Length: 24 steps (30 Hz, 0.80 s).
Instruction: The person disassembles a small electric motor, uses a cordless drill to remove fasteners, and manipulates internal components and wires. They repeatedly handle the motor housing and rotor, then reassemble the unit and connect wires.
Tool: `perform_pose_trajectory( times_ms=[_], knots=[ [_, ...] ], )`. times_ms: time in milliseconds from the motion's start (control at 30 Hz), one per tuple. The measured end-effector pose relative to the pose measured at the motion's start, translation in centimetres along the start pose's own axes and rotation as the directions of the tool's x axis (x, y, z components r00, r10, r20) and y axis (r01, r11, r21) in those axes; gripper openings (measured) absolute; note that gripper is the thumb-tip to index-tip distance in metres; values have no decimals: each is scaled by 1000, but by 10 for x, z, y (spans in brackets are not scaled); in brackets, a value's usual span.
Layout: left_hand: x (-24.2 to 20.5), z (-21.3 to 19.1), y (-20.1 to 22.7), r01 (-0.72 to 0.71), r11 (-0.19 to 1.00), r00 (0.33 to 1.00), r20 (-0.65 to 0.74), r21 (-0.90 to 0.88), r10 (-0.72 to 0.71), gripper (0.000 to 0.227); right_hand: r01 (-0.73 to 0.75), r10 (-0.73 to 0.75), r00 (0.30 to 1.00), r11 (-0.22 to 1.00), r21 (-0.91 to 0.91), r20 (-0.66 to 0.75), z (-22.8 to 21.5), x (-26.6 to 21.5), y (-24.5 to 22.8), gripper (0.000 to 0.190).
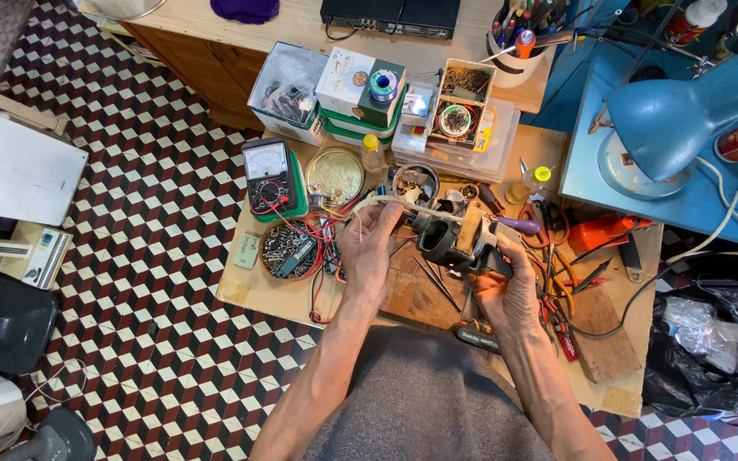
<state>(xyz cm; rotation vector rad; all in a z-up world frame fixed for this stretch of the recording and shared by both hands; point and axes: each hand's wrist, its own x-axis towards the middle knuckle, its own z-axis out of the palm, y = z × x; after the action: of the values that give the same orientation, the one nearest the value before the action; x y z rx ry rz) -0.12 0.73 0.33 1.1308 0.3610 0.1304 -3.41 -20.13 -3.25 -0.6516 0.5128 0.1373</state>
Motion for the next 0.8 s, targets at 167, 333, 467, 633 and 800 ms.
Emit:
perform_pose_trajectory(
  times_ms=[167, 333, 467, 633, 800],
  knots=[
    [-4, -6, 7, 58, 995, 990, 131, -80, -47, 30, -14, 14, 1000, 999, 50, 2, 7, -2, 2, 40],
    [-13, -5, 11, 171, 977, 983, 46, 127, -178, 46, 42, -39, 998, 998, -49, 55, 11, -18, 14, 37],
    [-67, 10, 1, 290, 940, 954, 130, -181, -270, 63, 139, -138, 990, 981, -135, 19, 27, -25, 34, 32],
    [-58, 4, -16, 404, 886, 915, 123, -228, -386, 61, 338, -332, 939, 854, -395, 87, 39, -40, 75, 38],
    [-47, -25, -12, 455, 855, 885, 24, -247, -465, 62, 615, -462, 759, 279, -737, 458, 55, -66, 76, 59]
  ],
)
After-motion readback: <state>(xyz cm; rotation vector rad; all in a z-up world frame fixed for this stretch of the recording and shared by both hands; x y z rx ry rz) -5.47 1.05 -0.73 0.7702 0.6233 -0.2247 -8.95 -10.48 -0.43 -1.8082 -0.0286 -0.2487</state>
